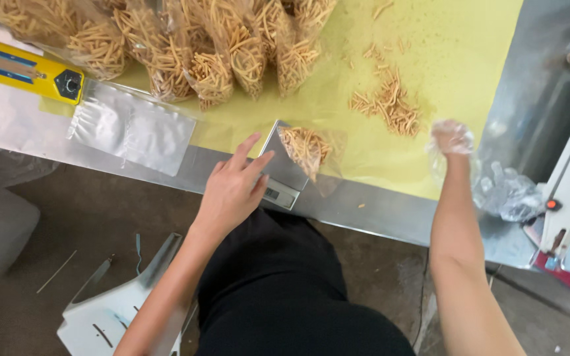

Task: The person scoops thin fried snack sticks from a large pile on a yellow mat into small clear plastic bags. Each filled bag is placed on a digital scale to check the weight, then set aside. The process repeats continuously with multiple bags being filled and weighed.

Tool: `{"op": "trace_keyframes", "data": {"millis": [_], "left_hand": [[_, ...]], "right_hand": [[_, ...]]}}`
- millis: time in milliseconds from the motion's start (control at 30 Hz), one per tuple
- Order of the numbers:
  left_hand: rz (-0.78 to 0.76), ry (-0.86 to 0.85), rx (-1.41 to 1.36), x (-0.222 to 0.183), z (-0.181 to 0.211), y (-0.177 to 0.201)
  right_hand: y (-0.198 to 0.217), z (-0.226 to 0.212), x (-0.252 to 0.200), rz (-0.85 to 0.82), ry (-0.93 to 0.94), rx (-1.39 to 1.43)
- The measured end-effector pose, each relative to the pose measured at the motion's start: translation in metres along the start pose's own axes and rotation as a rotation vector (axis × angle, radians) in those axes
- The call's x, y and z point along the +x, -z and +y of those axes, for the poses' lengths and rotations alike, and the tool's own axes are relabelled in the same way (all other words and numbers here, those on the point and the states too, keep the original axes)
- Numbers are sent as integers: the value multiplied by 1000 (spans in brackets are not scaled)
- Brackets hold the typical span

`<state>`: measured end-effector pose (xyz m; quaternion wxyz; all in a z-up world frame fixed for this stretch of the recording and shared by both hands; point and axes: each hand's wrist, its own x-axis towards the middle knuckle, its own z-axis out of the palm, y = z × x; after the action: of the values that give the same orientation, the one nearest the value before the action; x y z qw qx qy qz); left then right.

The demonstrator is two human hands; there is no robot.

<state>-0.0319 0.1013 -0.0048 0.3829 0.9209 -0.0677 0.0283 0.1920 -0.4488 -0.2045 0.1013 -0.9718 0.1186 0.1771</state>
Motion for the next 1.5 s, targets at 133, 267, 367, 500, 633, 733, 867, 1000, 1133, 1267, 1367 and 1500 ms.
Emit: {"op": "trace_keyframes", "data": {"millis": [133,267,367,500,633,733,867,1000,1133,1267,1367,1500], "left_hand": [[-3,190,60,-16,0,4],[25,273,101,-34,7,-2],[-7,321,95,-37,10,-12],[7,295,74,-36,12,-20],[24,250,37,-25,14,-22],[44,200,41,-17,14,-19],[-8,191,20,-9,15,-20],[-28,124,34,-5,17,-25],[-25,66,20,-7,16,-29],[-55,66,17,-10,13,-30],[-66,41,12,-9,14,-28],[21,-113,12,8,28,-30]], "right_hand": [[-41,2,30,-61,-118,139],[-71,-26,51,-22,-211,115],[-92,-44,62,277,114,-128],[-89,-51,62,163,108,35],[-37,-58,9,48,367,862],[13,-78,-86,-126,554,1273],[73,-140,-208,-67,257,1009],[102,-207,-268,-94,216,863],[99,-244,-289,-44,379,854],[98,-246,-294,31,341,584],[102,-232,-291,48,221,607],[110,-201,-278,177,306,787]]}}
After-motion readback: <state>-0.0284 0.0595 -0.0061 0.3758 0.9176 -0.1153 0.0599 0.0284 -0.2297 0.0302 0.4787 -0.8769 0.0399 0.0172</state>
